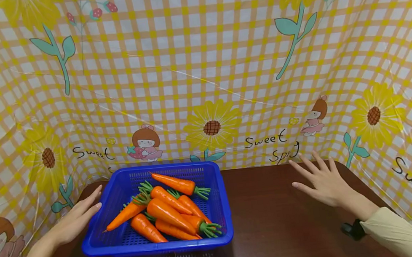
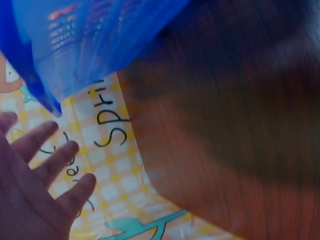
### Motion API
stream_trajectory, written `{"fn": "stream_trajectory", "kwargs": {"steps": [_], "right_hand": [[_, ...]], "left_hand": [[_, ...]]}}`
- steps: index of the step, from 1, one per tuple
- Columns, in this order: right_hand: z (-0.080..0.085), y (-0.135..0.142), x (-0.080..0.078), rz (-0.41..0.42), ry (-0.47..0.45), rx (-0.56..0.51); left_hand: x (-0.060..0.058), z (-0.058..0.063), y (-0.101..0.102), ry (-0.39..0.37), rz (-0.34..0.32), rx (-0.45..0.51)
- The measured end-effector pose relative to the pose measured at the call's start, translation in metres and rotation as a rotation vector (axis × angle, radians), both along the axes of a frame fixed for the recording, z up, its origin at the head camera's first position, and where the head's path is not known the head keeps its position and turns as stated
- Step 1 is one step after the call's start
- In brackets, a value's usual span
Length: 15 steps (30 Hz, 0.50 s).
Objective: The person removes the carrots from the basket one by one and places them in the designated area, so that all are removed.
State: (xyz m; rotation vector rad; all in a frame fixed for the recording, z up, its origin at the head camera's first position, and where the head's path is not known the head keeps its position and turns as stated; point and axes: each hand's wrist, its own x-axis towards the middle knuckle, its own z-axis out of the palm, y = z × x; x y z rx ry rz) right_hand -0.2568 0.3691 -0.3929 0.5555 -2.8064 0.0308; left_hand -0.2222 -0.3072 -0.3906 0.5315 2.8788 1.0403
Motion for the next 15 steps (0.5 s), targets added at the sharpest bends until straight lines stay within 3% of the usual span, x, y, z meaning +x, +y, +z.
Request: {"fn": "stream_trajectory", "kwargs": {"steps": [6, 15], "right_hand": [[0.006, -0.018, -0.002, 0.011, 0.014, 0.014], [0.012, -0.043, -0.002, 0.105, 0.203, -0.138]], "left_hand": [[-0.001, -0.003, 0.004, -0.027, 0.06, 0.015], [-0.002, -0.012, 0.008, 0.054, 0.121, 0.042]]}}
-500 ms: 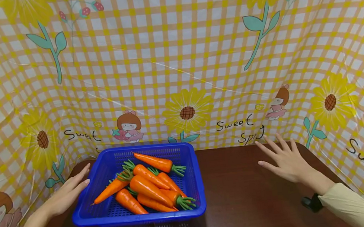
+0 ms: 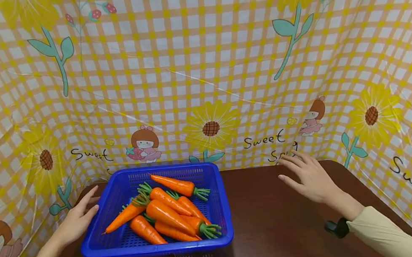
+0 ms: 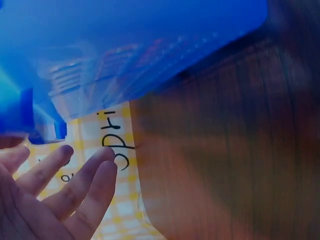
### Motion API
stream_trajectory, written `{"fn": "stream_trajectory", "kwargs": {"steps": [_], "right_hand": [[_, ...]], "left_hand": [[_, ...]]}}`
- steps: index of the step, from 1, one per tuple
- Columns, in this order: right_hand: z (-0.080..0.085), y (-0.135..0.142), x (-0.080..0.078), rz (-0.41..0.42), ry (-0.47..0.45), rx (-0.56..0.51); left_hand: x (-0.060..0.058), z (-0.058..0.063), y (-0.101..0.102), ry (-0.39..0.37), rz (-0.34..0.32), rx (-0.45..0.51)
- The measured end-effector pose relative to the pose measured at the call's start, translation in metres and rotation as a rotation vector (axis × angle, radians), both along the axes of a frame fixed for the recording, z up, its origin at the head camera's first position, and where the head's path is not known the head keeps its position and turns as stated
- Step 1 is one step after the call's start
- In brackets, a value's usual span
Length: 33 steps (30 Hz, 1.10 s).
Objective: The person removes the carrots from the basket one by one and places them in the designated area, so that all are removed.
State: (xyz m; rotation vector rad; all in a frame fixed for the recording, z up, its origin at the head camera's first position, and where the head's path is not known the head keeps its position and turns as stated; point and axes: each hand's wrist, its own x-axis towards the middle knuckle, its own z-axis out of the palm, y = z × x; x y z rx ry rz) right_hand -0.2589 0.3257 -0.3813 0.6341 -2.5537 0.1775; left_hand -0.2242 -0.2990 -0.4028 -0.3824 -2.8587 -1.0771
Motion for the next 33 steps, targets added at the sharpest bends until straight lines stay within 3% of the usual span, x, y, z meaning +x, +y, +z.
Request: {"fn": "stream_trajectory", "kwargs": {"steps": [10, 16, 24, 33], "right_hand": [[0.006, -0.048, 0.005, 0.104, 0.079, -0.009], [0.011, -0.073, 0.007, 0.119, 0.038, -0.066], [0.019, -0.102, 0.007, 0.125, -0.145, -0.167], [0.026, -0.135, 0.008, 0.143, -0.376, -0.304]], "left_hand": [[-0.002, -0.008, 0.002, -0.012, 0.089, -0.008], [-0.005, -0.007, 0.003, -0.051, 0.125, 0.028], [-0.008, -0.007, 0.009, -0.048, 0.096, 0.094], [-0.014, -0.008, 0.007, -0.143, 0.128, 0.161]]}}
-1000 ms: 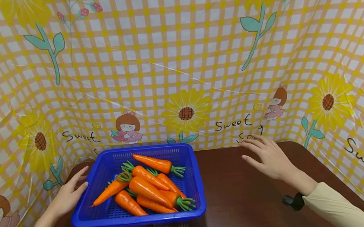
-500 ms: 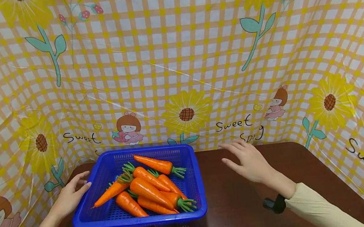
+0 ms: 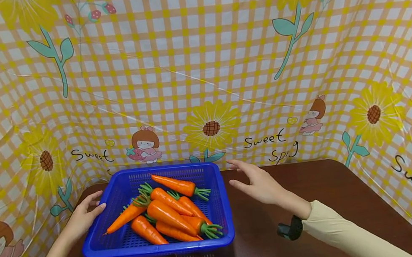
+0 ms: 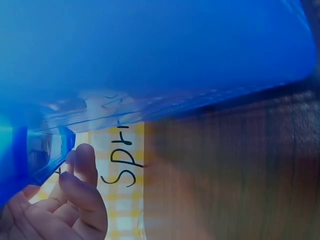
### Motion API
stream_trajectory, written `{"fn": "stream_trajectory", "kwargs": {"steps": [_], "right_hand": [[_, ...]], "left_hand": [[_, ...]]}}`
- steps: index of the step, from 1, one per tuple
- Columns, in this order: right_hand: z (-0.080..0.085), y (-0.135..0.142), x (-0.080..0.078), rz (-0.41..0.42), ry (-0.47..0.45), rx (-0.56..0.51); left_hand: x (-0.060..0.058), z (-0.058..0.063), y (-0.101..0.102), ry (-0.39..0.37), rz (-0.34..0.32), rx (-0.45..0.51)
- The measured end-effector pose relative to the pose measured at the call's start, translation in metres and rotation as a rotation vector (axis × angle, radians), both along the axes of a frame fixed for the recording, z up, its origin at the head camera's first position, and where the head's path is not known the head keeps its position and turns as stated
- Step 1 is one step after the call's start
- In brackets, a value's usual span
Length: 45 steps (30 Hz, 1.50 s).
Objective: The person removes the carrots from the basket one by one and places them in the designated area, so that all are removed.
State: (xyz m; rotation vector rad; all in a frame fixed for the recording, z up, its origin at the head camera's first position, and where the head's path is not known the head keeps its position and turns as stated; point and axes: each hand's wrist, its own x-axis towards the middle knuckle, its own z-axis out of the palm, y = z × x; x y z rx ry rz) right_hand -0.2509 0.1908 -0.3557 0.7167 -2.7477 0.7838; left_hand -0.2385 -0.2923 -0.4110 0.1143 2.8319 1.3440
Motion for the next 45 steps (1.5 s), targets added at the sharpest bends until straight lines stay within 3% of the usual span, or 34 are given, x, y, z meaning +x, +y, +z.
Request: {"fn": "stream_trajectory", "kwargs": {"steps": [14, 29, 41, 45], "right_hand": [[0.008, -0.04, -0.006, 0.111, -0.214, -0.131], [0.015, -0.066, -0.022, 0.217, -0.488, -0.179], [0.02, -0.084, -0.023, 0.225, -0.76, -0.276], [0.019, -0.088, -0.023, 0.248, -0.808, -0.291]], "left_hand": [[0.001, 0.002, 0.0, -0.039, 0.044, 0.064], [0.001, 0.003, 0.0, -0.02, 0.06, 0.024], [0.002, 0.002, 0.0, -0.01, 0.079, 0.02], [0.002, 0.002, 0.0, -0.002, 0.093, 0.021]]}}
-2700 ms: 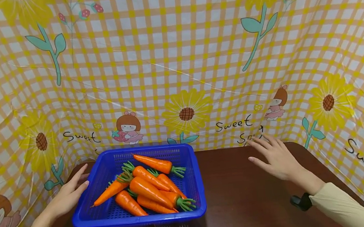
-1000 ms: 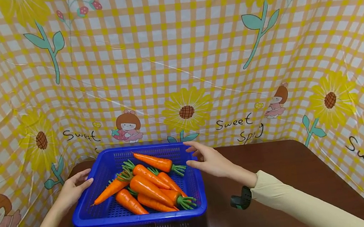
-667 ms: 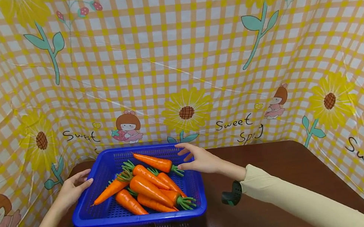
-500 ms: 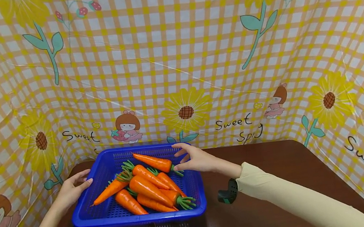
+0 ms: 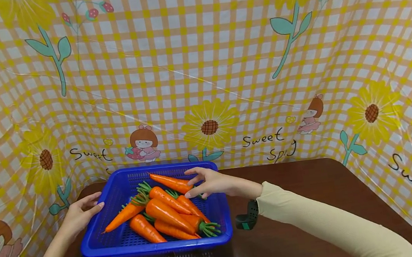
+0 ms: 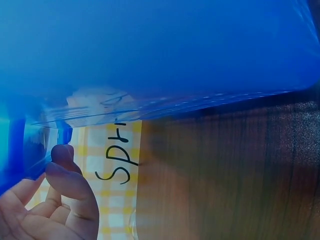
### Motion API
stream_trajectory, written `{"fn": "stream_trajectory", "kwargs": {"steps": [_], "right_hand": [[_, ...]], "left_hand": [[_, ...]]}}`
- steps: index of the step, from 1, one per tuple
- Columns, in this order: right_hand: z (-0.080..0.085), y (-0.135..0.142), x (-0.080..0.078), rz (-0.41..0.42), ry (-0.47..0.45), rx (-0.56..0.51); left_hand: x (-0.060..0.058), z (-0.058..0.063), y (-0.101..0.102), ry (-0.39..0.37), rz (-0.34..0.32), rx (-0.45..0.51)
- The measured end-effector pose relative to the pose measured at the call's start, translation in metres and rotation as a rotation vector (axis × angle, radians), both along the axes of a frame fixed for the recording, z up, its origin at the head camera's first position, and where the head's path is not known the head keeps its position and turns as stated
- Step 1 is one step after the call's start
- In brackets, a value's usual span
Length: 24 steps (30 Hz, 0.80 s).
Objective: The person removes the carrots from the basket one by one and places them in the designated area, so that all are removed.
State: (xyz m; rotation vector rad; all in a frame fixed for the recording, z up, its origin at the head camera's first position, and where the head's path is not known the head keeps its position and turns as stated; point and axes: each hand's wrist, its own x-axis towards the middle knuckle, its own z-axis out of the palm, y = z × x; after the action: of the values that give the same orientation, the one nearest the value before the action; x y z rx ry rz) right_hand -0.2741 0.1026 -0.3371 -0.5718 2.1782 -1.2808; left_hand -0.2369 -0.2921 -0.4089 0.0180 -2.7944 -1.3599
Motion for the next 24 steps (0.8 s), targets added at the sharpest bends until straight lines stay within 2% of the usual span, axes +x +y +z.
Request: {"fn": "stream_trajectory", "kwargs": {"steps": [8, 16, 24], "right_hand": [[-0.007, -0.012, 0.001, -0.044, -0.072, 0.0], [-0.013, -0.023, 0.001, -0.039, -0.12, 0.048], [-0.015, -0.033, 0.001, -0.01, -0.174, 0.077]], "left_hand": [[-0.001, 0.001, 0.0, -0.015, 0.039, -0.001], [-0.002, 0.003, 0.0, -0.038, 0.063, 0.004], [0.001, 0.003, 0.003, -0.018, 0.056, -0.001]]}}
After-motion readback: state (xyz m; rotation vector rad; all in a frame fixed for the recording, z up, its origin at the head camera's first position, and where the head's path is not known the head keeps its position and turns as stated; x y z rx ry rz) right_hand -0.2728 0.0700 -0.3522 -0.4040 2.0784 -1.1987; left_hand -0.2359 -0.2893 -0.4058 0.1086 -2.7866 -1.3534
